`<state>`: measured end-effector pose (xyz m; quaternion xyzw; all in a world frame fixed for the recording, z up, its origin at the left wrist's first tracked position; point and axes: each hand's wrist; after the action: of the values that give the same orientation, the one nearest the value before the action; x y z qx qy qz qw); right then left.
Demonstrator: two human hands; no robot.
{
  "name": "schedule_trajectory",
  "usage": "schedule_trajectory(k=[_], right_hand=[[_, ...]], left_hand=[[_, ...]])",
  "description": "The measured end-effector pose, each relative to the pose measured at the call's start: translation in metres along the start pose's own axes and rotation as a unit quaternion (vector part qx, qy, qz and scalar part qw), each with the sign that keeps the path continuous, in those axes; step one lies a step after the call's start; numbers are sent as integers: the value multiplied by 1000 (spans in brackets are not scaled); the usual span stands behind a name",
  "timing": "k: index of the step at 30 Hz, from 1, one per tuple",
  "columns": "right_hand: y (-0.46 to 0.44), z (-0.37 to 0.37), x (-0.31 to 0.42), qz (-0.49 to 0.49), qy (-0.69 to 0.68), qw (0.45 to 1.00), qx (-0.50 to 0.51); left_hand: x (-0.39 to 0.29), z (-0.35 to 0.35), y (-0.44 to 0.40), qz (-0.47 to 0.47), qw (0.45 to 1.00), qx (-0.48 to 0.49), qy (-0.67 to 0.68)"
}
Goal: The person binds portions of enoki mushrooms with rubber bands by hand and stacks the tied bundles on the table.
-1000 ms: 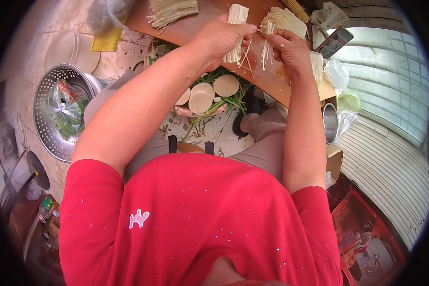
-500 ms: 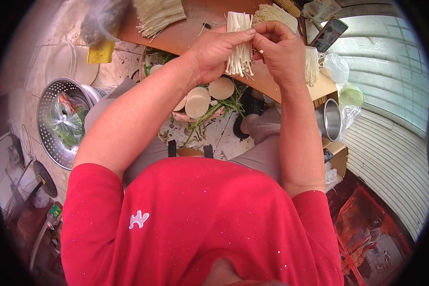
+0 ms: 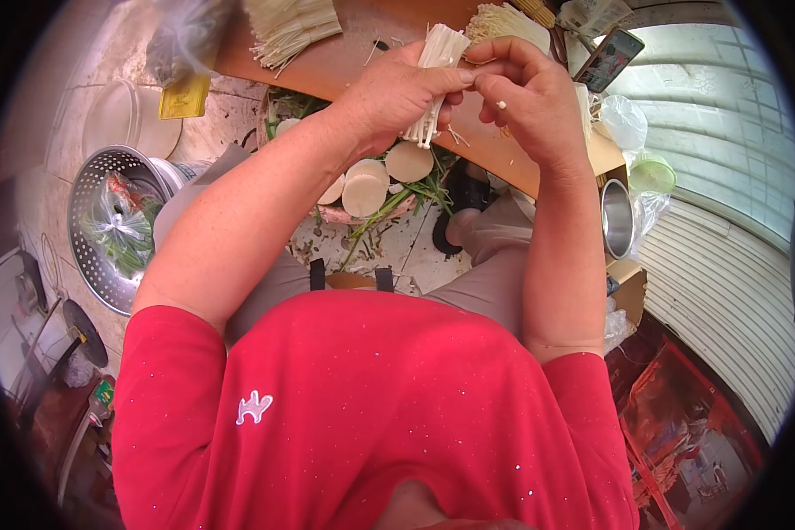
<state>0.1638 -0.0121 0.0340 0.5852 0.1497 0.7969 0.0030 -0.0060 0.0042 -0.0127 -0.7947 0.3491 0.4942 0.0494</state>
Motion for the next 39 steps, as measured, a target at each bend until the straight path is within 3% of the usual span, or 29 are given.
schedule_trajectory(k=[3,5,6,9,12,14,15,17,22,25,27,28,29,30,31,32,33,34,35,36,37,39], right_hand=[[-1,3,-2,15,74,995,-71],[-1,0,-5,18,-54,996,-66],[-1,-2,-7,17,-54,996,-68],[1,-6,-10,19,-81,996,14],[4,-4,-6,2,-68,997,21],[4,0,-7,10,-59,998,3],[5,1,-7,6,-60,998,2],[5,2,-8,-2,-86,996,-27],[3,5,-15,-2,-98,995,-19],[0,16,-13,-41,-128,991,-22],[-7,32,-22,-9,-239,958,-161],[-12,51,-30,4,-269,951,-155],[-14,66,-38,17,-299,942,-149],[-14,66,-35,-2,-226,956,-188],[-12,67,-38,-1,-225,956,-190],[-10,67,-47,-59,-48,986,-151],[-8,66,-57,-116,131,979,-107],[-8,64,-70,-148,221,962,-66],[-11,64,-89,-149,222,961,-66],[-15,66,-108,-162,314,935,-39],[-16,65,-118,-173,403,899,-12],[-13,66,-130,-163,449,878,20]], left_hand=[[0,-2,1,-14,999,-22,-27],[-5,-3,2,3,988,-11,-154],[-7,-6,3,4,988,-9,-154],[-10,-13,7,6,962,46,-270],[-6,-16,7,5,943,34,-332],[2,-18,5,-10,943,-54,-330],[4,-16,4,-6,943,-52,-329],[9,-12,1,-117,853,-73,-504],[11,-13,-2,-88,867,-27,-489],[9,-11,-8,-120,863,5,-491],[3,-13,-6,-85,863,-23,-497],[0,-14,-4,-84,864,-23,-496],[-3,-15,-1,-29,904,-23,-426],[-5,-15,0,27,935,-21,-353],[-2,-11,-2,26,935,-19,-353],[4,-4,-6,25,963,-15,-269],[7,0,-8,24,983,-10,-183],[2,-8,-5,24,983,-10,-182],[-4,-18,-1,32,989,-49,-136],[-8,-25,1,39,991,-89,-89],[-8,-25,2,38,992,-88,-88],[-7,-24,0,61,992,-87,-73]])
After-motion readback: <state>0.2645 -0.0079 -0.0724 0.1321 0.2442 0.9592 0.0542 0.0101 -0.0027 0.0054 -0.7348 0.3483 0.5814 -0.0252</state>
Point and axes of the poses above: each hand's wrist, its own y-axis away from the middle knuckle, its own z-axis out of the back of the hand, x = y × z, and after that the axes turned 3 degrees about x, right-handed
